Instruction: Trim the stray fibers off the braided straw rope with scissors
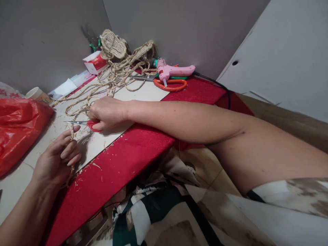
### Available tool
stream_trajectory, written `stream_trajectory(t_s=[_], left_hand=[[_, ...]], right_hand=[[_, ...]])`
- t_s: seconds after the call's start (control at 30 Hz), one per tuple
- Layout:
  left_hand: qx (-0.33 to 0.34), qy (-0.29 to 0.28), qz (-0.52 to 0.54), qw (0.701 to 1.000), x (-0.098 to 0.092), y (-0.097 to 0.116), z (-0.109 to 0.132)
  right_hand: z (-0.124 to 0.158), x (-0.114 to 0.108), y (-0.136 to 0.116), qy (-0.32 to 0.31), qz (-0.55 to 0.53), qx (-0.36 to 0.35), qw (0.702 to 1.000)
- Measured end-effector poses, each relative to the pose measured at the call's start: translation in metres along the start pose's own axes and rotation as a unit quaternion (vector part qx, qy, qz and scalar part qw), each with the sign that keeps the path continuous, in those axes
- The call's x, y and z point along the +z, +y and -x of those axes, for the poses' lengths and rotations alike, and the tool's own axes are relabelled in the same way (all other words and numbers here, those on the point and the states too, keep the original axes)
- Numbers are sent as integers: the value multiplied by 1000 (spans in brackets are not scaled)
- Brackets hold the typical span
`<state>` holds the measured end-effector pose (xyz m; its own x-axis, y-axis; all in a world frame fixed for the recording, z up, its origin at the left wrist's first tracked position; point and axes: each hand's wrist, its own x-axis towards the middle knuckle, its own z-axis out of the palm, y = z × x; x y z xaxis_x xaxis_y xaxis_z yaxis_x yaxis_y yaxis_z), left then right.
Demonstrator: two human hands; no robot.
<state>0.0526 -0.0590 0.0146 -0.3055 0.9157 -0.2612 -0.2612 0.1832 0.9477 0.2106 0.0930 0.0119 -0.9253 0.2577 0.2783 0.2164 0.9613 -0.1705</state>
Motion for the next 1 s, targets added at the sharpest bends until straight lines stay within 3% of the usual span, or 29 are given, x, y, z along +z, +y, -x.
stream_trajectory(t_s=[0.17,0.3,0.5,0.6,0.83,1.0], left_hand=[[-9,-25,-16,1000,-3,-3,1],[-25,-58,-51,997,-1,-6,5],[-30,-82,-74,993,4,-10,11],[-29,-75,-75,994,2,-12,11],[-7,-37,-87,996,14,-10,15],[11,-39,-104,994,23,-8,20]], right_hand=[[-5,-1,1,81,-7,-9,997],[-5,-4,-6,96,18,-50,994],[-4,7,-12,121,-162,-58,978],[-4,9,-10,128,-196,-48,971],[-10,6,8,160,-116,-2,980],[-15,6,13,142,-42,19,989]])
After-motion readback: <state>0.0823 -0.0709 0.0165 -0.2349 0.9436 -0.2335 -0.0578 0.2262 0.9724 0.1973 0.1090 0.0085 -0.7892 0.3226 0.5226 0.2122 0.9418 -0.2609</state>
